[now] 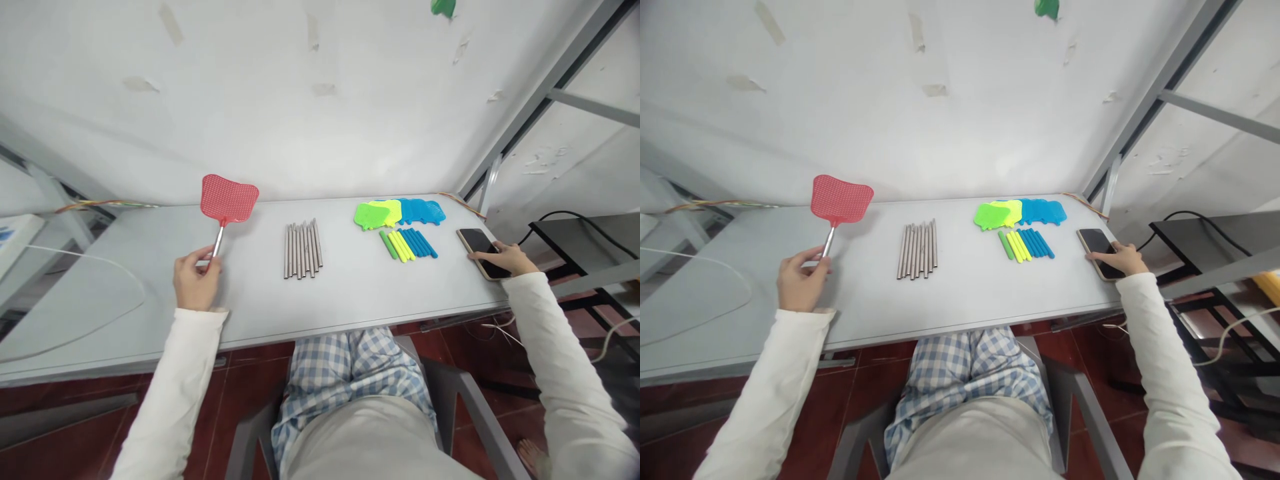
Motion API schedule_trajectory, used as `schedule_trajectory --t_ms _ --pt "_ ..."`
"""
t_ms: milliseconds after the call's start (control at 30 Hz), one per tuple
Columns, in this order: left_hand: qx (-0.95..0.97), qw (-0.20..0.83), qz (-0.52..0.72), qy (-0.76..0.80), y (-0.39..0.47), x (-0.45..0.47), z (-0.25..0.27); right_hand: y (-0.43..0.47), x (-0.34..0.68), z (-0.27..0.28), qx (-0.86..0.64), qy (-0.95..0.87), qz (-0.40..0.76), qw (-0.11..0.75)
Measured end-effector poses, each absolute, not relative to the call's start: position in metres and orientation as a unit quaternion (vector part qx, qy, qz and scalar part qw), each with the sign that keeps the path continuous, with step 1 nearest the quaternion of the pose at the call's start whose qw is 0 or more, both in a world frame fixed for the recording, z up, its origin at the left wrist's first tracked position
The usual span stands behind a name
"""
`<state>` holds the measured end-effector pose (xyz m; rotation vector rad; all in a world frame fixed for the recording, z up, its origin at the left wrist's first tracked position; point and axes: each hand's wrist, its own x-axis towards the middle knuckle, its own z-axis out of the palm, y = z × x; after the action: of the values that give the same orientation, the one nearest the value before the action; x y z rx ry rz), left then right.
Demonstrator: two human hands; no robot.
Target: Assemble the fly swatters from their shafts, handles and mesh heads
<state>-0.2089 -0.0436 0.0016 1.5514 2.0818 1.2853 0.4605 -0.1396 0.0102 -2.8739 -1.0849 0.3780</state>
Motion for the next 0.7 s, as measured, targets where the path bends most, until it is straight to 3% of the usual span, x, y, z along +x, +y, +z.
schedule_trajectory --t_ms 67,333,700 --pt "0.532 0.127 0.442 0.711 -0.044 -0.211 0.0 -0.141 0.46 0.012 -0.922 -0.35 0.163 0.022" --pt "0.524 0.138 0.431 0.722 -0.042 -0.212 -0.001 -0.144 0.456 0.01 -0.915 -0.369 0.155 0.049" --pt "0.543 0.127 0.408 0.722 -0.042 -0.21 -0.002 -0.146 0.448 0.012 -0.921 -0.37 0.12 0.02"
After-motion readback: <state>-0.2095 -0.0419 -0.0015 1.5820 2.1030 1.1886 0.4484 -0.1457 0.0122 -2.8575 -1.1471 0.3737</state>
